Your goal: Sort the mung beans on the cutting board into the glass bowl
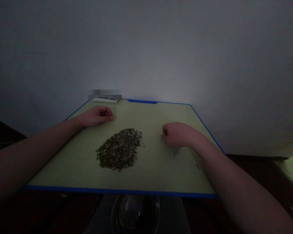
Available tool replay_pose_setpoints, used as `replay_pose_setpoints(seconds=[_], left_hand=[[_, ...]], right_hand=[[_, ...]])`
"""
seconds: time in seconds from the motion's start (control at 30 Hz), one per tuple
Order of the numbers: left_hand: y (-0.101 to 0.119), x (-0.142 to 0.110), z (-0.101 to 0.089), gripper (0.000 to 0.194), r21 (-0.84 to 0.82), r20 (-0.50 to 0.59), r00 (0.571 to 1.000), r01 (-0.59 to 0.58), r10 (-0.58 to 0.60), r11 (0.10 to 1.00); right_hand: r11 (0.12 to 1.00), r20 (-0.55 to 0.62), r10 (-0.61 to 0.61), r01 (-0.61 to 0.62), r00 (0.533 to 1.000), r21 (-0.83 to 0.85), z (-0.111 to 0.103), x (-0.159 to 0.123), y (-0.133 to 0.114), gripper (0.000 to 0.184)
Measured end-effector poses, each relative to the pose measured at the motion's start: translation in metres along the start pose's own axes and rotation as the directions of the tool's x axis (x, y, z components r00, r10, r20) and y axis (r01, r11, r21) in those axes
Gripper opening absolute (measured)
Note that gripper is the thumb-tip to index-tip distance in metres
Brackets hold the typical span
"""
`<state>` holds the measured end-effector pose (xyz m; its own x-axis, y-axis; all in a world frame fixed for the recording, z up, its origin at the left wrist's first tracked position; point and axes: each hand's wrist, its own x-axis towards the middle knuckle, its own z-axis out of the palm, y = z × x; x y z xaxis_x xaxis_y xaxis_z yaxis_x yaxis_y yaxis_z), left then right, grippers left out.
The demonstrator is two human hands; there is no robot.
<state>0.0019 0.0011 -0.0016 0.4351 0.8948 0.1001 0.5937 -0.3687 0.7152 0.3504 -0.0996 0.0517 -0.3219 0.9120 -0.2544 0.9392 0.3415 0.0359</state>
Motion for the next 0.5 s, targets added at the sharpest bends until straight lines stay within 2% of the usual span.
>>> replay_pose_setpoints(seconds=[0.07,0.17,0.3,0.5], left_hand=[[-0.002,0.000,0.000,0.031,0.004,0.009,1.000,-0.008,0.008,1.000],[-0.003,0.001,0.000,0.031,0.004,0.006,1.000,-0.007,0.007,1.000],[0.000,0.000,0.000,0.030,0.005,-0.008,1.000,0.003,-0.003,1.000],[0.001,0.000,0.000,0.031,-0.001,-0.007,1.000,-0.001,0.001,1.000]], right_hand=[[1.000,-0.017,0.018,-0.019,1.000,-0.013,0.000,0.001,0.005,0.032],[0.997,-0.017,-0.055,0.056,0.998,0.048,0.001,0.002,0.005,0.032],[0.983,-0.093,-0.147,0.156,0.985,0.092,0.004,0.004,-0.011,0.035],[0.989,-0.245,-0.124,0.139,0.962,0.045,0.014,0.010,-0.034,0.034]])
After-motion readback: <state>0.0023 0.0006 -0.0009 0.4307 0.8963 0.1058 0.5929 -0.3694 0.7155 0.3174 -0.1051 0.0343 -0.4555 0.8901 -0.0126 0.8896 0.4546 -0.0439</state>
